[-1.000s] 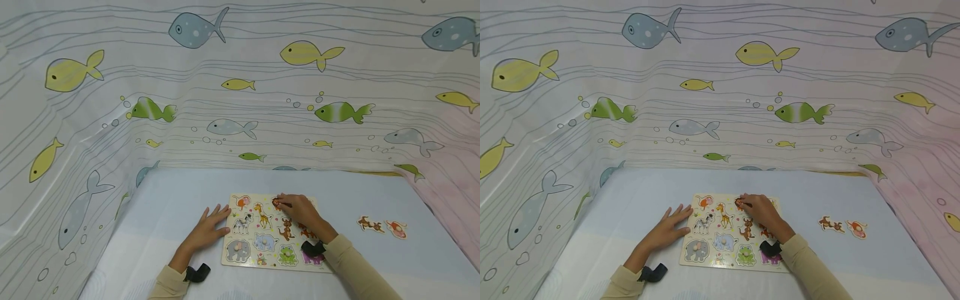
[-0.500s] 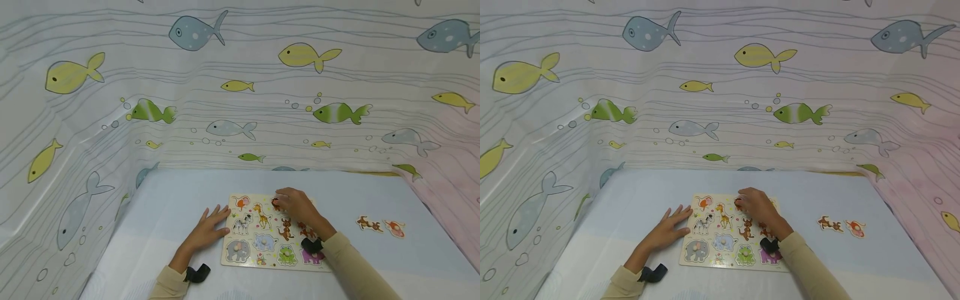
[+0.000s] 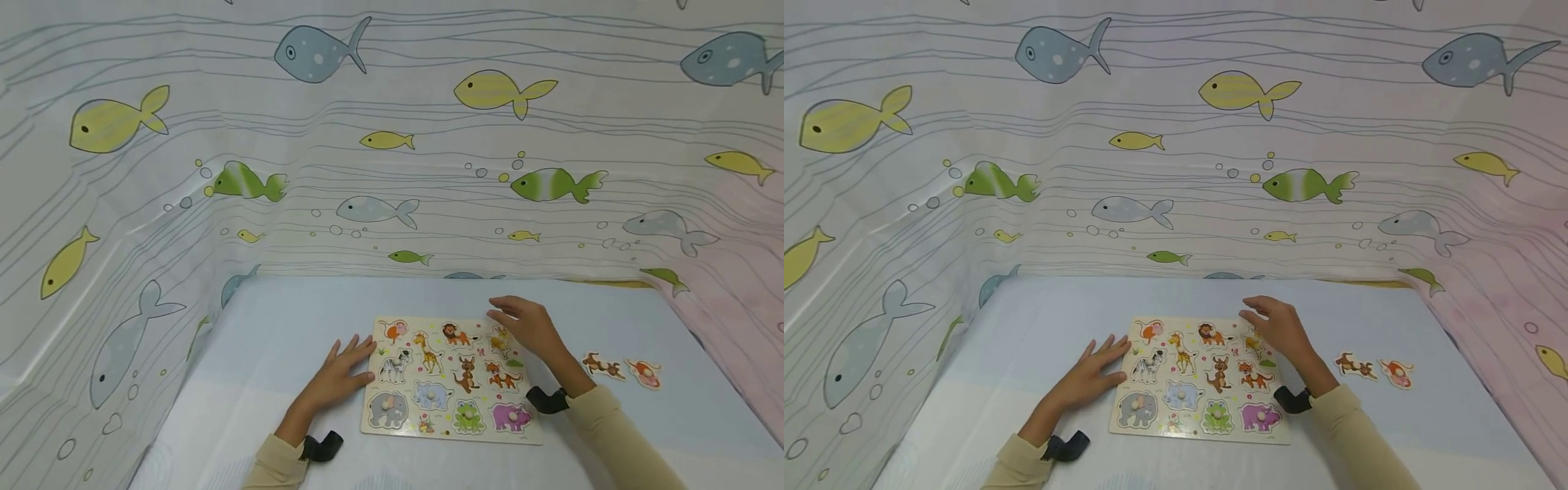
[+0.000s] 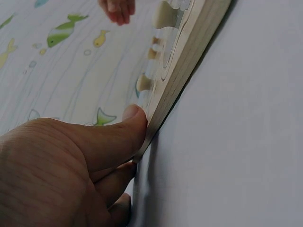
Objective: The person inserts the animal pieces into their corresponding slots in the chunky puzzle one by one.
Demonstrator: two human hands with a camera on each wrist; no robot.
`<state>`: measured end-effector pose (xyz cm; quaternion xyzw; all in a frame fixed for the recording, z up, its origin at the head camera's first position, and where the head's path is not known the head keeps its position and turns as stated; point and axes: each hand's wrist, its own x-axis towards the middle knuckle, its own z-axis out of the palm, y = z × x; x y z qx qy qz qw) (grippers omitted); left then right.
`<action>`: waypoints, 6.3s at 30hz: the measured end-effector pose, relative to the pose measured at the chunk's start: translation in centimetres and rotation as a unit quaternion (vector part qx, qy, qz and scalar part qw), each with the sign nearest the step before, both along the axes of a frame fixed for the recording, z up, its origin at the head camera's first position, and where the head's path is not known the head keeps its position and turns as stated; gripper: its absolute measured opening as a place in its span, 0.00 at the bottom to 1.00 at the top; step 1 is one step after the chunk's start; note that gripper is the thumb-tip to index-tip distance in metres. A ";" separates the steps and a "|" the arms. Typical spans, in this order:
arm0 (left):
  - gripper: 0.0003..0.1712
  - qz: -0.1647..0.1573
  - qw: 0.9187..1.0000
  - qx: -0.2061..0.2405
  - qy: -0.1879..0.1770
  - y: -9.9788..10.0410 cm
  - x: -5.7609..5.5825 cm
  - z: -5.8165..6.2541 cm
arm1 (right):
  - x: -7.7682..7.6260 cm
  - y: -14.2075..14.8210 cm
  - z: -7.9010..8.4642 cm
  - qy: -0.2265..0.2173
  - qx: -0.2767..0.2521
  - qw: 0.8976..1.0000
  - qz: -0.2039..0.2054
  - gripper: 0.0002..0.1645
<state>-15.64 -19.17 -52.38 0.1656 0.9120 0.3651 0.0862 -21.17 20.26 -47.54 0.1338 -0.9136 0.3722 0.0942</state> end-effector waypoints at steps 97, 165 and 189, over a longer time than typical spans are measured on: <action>0.36 -0.001 1.000 0.014 -0.006 0.0 0.2 0.4 | 9.2 10.6 -4.6 0.089 0.057 0.988 -0.116 0.18; 0.37 -0.006 1.000 0.013 -0.005 -0.3 -0.1 -0.2 | 7.0 -4.1 -4.9 0.094 0.032 0.989 0.111 0.16; 0.36 0.001 1.000 0.008 -0.006 -0.1 -0.2 0.1 | 7.1 -4.6 -5.9 0.086 0.062 0.989 0.100 0.18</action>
